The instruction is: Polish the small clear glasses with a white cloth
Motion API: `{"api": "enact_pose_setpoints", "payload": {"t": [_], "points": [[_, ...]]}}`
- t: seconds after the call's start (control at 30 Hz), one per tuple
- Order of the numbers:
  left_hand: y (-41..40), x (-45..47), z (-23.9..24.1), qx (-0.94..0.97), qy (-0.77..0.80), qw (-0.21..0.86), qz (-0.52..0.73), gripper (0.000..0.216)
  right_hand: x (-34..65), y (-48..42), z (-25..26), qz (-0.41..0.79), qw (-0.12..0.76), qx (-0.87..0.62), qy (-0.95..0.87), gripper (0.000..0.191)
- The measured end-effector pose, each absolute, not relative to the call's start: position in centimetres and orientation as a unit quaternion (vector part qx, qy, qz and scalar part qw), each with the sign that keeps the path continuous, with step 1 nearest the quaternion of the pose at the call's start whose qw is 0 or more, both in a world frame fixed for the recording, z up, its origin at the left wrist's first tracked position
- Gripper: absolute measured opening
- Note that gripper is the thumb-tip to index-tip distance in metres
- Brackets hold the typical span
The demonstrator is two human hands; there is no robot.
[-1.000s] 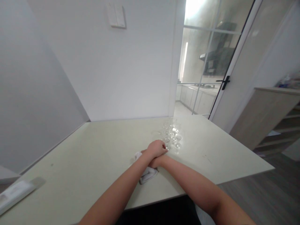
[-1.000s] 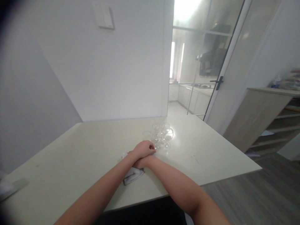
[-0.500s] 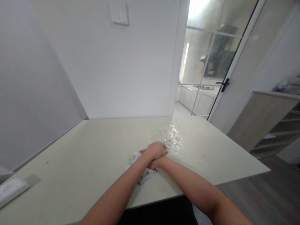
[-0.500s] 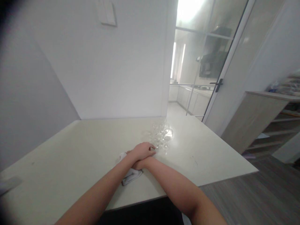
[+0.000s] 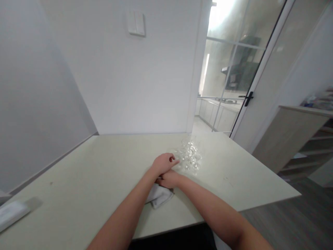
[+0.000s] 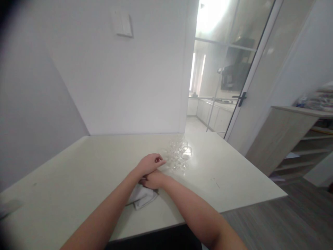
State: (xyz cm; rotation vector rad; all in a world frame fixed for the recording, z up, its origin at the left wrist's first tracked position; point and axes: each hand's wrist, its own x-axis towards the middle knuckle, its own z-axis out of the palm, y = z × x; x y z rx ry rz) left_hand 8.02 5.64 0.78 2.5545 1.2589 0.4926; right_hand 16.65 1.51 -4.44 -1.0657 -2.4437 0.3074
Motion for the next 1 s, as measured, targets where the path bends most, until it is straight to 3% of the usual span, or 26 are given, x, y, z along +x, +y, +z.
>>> {"api": "enact_pose_setpoints", "payload": {"t": [0.13,0.3,1.0], "points": [[9.2,3.7,-1.3,0.831,0.497,0.046,0.246,0.049,17.6,2.5,-3.9,0.085,0.235,-0.398,-0.883,0.015],[11.0,1.5,-5.0,0.804,0.577,-0.051,0.131,0.055,18.0,3.0,-4.3,0.095,0.246,-0.426,-0.865,0.034],[11.1,1.8,-5.5,0.805,0.577,-0.061,0.122,0.057,18.1,2.9,-4.2,0.105,0.229,-0.418,-0.872,0.033]]}}
